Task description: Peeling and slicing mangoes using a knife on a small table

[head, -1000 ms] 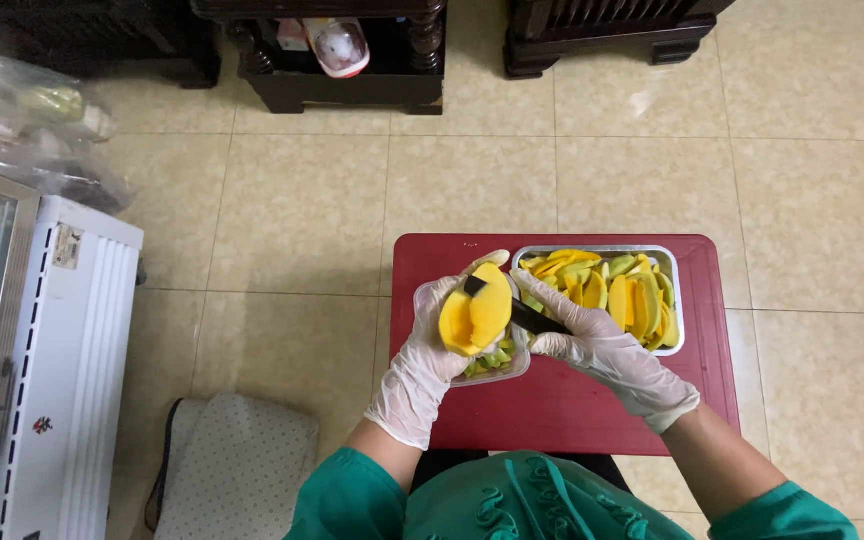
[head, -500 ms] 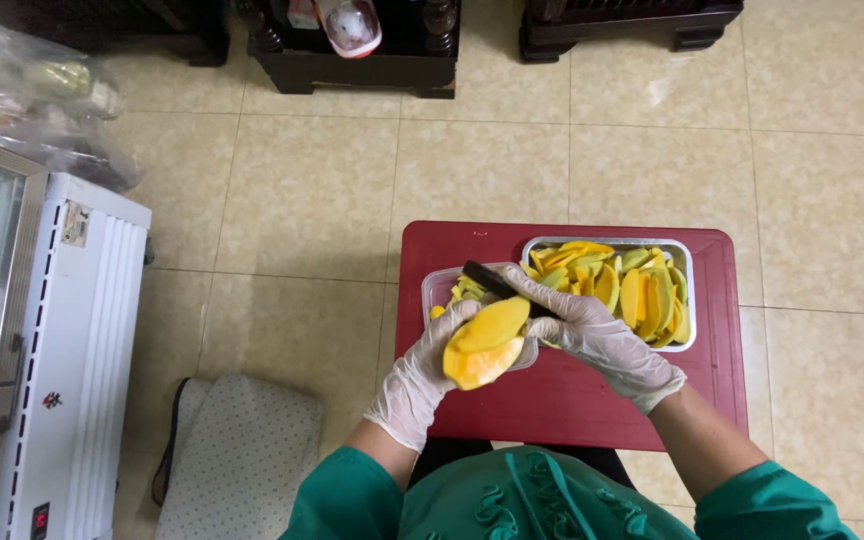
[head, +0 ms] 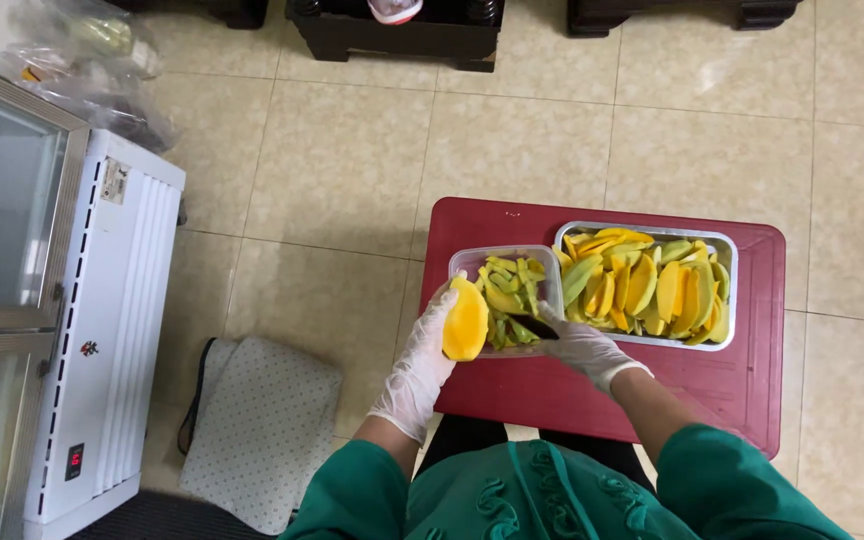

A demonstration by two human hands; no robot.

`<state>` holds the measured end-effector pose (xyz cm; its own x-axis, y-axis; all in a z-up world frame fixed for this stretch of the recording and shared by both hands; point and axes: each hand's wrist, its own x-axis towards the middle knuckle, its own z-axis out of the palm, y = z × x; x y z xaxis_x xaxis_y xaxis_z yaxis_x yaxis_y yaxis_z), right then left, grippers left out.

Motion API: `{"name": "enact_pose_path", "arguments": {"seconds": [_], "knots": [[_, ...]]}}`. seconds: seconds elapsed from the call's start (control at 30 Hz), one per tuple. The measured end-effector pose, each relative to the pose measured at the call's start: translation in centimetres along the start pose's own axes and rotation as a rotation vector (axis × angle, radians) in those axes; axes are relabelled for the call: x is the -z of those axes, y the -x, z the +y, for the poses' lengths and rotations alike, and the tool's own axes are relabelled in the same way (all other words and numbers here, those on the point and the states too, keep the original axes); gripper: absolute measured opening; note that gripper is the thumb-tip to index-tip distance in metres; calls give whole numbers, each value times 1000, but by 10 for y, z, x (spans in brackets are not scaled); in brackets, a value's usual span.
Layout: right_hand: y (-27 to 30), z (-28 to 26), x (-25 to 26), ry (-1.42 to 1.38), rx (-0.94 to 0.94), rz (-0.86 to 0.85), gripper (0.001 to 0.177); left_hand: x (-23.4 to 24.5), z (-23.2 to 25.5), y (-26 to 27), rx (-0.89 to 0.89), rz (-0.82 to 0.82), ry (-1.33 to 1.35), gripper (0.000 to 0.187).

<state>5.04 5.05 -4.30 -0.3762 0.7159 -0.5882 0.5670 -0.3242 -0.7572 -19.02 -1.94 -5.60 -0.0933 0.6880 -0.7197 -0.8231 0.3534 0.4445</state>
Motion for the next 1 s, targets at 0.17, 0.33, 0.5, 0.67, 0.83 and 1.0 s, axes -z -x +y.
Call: {"name": "enact_pose_path", "arguments": {"seconds": [0.17,0.33,0.5,0.67,0.83,1.0], "knots": [[25,-4,20,-116,-84,-54,70,-10,5,-12,-45,-87,37,48],[54,-26,39,-233,-168,-94,76,-34,1,-29,6,-134,156,42],[94,-76,27,-537,287,-156,82,-76,0,-39,53,-44,337,18],[81,-87,8,-548,302,-124,83,-137,27,24,139,13,400,21],[77,-80,3,-558,305,-110,84,-154,31,38,261,94,529,13],[77,-65,0,-563,303,-94,85,-173,33,76,269,50,534,20]]}}
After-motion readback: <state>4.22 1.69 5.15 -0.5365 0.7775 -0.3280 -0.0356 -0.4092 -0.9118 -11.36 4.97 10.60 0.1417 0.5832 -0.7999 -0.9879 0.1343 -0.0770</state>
